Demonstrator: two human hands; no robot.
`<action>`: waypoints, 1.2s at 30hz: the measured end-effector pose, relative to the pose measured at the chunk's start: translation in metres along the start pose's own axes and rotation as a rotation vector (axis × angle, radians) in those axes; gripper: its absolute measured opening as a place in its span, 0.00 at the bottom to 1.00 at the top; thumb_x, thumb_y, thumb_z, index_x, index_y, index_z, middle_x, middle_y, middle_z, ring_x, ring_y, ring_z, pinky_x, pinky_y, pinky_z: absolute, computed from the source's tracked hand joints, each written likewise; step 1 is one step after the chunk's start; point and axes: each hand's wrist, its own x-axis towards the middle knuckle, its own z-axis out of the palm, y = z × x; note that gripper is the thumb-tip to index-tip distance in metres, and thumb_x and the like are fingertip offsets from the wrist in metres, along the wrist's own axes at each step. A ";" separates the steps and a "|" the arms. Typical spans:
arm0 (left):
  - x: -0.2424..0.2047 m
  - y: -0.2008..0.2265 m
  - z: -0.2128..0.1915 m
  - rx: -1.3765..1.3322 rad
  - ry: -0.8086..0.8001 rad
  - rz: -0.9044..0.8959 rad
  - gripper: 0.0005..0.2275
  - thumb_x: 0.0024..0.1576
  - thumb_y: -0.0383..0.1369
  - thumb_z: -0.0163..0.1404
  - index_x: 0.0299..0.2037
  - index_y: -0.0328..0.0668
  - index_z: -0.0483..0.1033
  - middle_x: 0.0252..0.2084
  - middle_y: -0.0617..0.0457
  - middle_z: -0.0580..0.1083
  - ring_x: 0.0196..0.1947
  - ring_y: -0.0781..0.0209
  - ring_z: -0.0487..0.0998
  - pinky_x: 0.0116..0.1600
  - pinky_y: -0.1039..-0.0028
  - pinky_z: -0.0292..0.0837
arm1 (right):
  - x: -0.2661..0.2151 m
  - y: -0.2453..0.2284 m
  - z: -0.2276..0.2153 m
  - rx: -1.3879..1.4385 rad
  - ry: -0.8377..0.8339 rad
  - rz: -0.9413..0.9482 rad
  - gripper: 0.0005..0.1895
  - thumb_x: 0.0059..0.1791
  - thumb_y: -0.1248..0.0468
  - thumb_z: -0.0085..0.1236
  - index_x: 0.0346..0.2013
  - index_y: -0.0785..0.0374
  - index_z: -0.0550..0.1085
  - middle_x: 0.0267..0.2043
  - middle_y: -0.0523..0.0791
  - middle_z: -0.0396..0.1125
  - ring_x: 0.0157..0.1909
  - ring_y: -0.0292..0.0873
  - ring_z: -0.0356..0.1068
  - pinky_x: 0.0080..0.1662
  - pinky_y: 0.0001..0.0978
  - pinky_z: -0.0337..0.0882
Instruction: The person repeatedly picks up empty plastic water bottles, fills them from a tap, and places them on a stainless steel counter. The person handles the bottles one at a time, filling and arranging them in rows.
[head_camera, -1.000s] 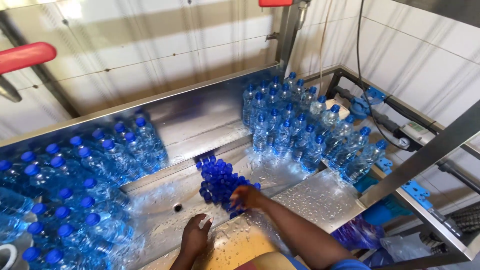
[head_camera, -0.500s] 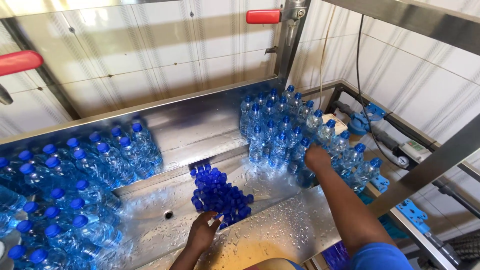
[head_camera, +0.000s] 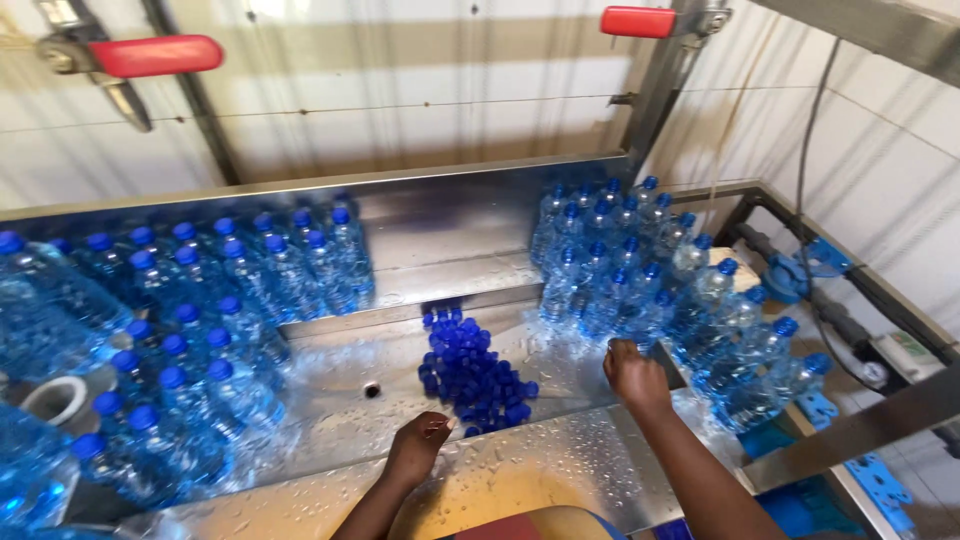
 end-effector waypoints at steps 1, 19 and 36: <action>-0.008 0.010 -0.006 0.000 0.014 -0.006 0.15 0.59 0.48 0.62 0.48 0.52 0.88 0.47 0.53 0.90 0.47 0.65 0.90 0.54 0.74 0.79 | -0.002 -0.015 -0.018 0.011 0.000 -0.011 0.11 0.60 0.53 0.51 0.46 0.55 0.75 0.48 0.48 0.76 0.24 0.66 0.76 0.23 0.57 0.69; -0.092 0.004 -0.131 -0.944 0.280 -0.590 0.30 0.55 0.61 0.56 0.61 0.53 0.77 0.46 0.44 0.76 0.17 0.60 0.67 0.17 0.81 0.50 | -0.007 -0.265 -0.035 0.734 -0.326 -0.035 0.25 0.59 0.43 0.54 0.24 0.52 0.73 0.18 0.43 0.69 0.23 0.41 0.69 0.32 0.45 0.56; -0.128 -0.023 -0.237 -0.727 0.494 -0.209 0.15 0.66 0.48 0.57 0.37 0.46 0.74 0.27 0.53 0.63 0.12 0.59 0.67 0.16 0.69 0.58 | 0.019 -0.397 -0.013 0.957 -0.290 -0.168 0.33 0.63 0.47 0.36 0.15 0.56 0.56 0.15 0.43 0.51 0.20 0.40 0.54 0.32 0.51 0.45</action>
